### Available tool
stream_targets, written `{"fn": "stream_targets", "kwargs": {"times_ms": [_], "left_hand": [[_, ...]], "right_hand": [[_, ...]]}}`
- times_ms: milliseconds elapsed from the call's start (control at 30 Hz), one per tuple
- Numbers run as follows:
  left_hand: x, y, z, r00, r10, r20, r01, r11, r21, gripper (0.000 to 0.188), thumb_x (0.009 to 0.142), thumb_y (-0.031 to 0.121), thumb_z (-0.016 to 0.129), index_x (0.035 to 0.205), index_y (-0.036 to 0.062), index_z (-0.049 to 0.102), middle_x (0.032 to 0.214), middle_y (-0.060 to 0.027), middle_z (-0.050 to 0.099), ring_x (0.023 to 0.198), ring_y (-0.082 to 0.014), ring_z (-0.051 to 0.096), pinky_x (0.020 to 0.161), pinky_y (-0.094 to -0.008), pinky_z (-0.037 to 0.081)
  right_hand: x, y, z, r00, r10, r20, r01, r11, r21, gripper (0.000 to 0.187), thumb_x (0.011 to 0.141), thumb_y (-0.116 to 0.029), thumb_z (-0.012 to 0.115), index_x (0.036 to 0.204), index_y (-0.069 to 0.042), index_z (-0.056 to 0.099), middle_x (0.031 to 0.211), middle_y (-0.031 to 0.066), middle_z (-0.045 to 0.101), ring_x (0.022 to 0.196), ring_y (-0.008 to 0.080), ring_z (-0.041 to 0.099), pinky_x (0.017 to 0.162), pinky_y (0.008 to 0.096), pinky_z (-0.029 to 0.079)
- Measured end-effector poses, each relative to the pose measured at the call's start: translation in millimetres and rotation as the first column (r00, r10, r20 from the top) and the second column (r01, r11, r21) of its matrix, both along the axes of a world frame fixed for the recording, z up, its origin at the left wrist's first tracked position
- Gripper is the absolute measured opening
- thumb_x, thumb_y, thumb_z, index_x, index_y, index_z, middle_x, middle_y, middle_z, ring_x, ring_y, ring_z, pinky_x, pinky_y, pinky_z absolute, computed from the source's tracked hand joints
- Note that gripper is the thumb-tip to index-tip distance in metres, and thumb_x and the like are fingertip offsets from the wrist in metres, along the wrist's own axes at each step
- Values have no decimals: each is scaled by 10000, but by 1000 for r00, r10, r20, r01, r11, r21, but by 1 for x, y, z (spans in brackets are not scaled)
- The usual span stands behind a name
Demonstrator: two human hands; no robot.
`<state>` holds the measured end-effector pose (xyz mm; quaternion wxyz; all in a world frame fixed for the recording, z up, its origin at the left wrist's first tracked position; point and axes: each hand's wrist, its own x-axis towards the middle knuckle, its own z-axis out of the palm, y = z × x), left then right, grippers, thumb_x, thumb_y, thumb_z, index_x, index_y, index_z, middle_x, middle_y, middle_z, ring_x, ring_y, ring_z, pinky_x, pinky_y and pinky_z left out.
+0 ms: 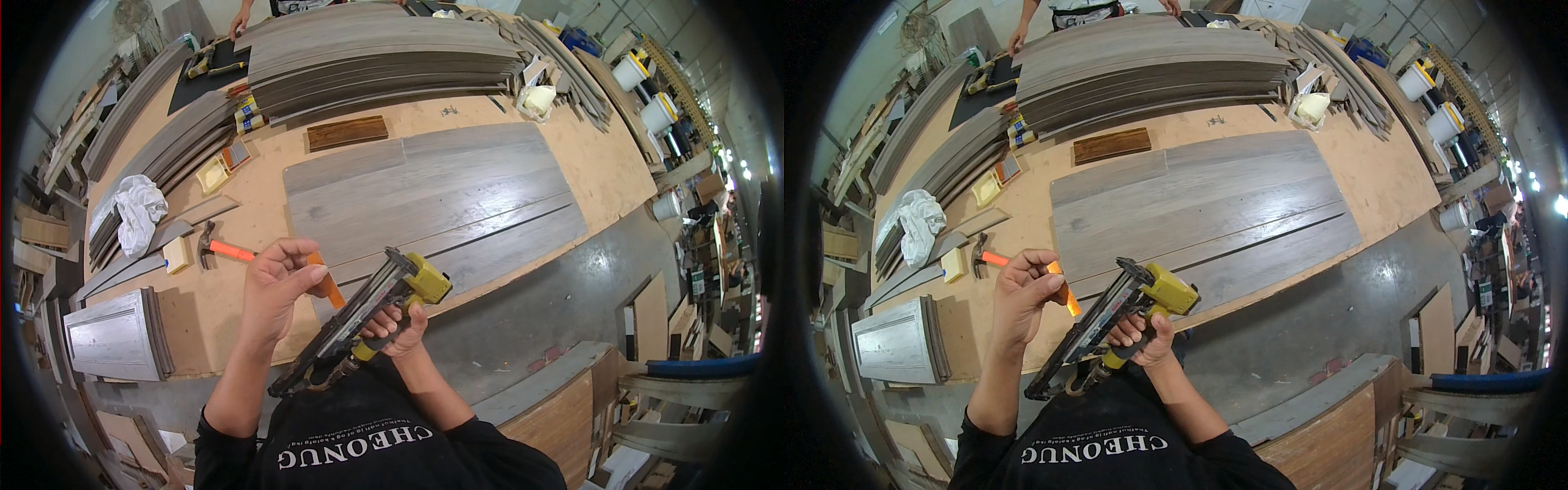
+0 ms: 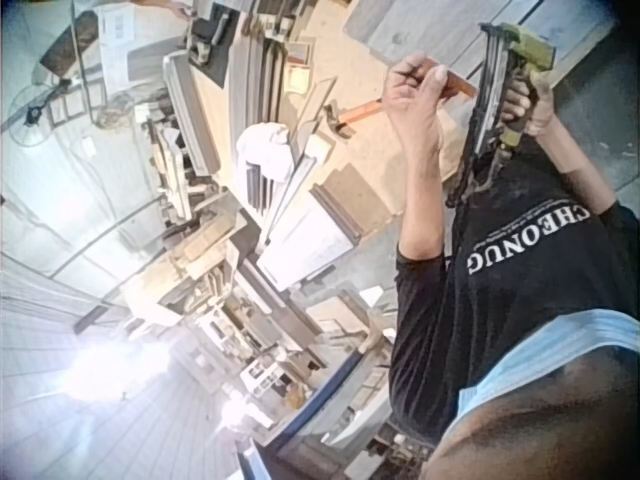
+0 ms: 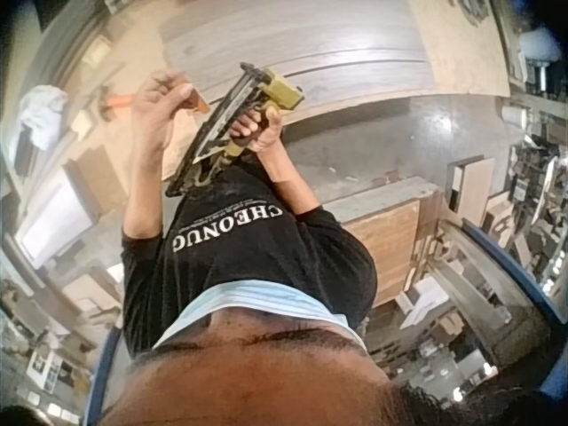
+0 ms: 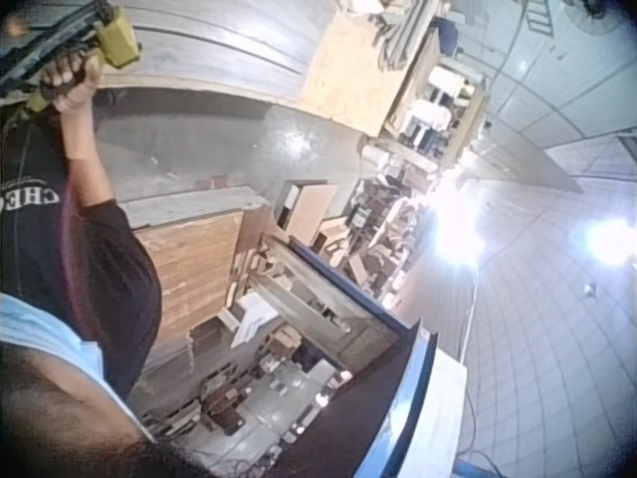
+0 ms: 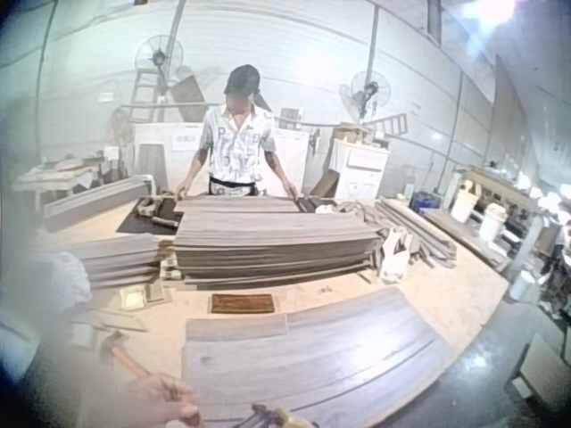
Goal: Assembling laminate furniture panels using a pneumatic nail gun and a hammer.
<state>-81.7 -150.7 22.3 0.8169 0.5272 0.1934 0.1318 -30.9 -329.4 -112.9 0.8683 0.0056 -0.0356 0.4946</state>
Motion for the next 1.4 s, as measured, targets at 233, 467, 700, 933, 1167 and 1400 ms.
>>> {"fn": "stream_targets", "kwargs": {"times_ms": [233, 467, 700, 933, 1167, 1400], "left_hand": [[13, -14, 15, 984, -165, -61, 174, 861, 479, 272, 807, 9, 659, 1078, -10, 641, 869, -35, 611, 747, -88, 571, 683, -196, 463], [15, -8, 5, 998, -52, -32, 58, 967, 249, 257, 818, 20, 662, 1070, -11, 623, 826, -52, 638, 752, -86, 589, 698, -234, 505], [-3, -12, -14, 998, -31, -49, 46, 934, 355, 211, 802, 25, 666, 1003, -9, 610, 795, -62, 636, 745, -113, 608, 702, -233, 486], [-9, -20, 5, 988, -58, -142, 134, 781, 610, 96, 782, 34, 684, 859, -23, 685, 738, -63, 657, 685, -79, 578, 642, -222, 452], [-7, -22, 3, 994, -9, -108, 80, 730, 678, 64, 772, 25, 686, 827, -7, 685, 702, -88, 662, 631, -104, 613, 582, -236, 469], [3, -26, 9, 999, -9, 45, -38, 382, 923, 71, 719, 58, 713, 763, 32, 663, 672, -94, 630, 590, -243, 603, 549, -317, 462]], "right_hand": [[0, 3, 2, 1000, -12, 11, 12, 1000, -8, 341, 715, -459, 684, 667, -152, 543, 596, -23, 532, 596, 129, 520, 677, 286, 429], [0, 4, 4, 1000, -18, 3, 18, 1000, 5, 344, 718, -453, 684, 664, -152, 527, 600, -20, 534, 594, 131, 520, 676, 285, 429], [4, 6, 8, 999, -28, 39, 30, 997, -69, 368, 703, -496, 698, 664, -172, 529, 569, -44, 515, 561, 110, 517, 642, 279, 431], [6, 9, 9, 999, -4, 32, 5, 999, -33, 358, 703, -467, 703, 664, -156, 530, 582, -36, 529, 572, 116, 526, 659, 282, 435], [6, 12, 1, 999, 19, 49, -24, 993, 111, 326, 768, -425, 658, 729, -130, 524, 663, -7, 547, 666, 149, 536, 718, 300, 433], [5, 13, 2, 999, 29, 23, -29, 999, -19, 346, 724, -462, 693, 689, -155, 538, 611, -38, 543, 612, 127, 540, 691, 293, 434]]}}
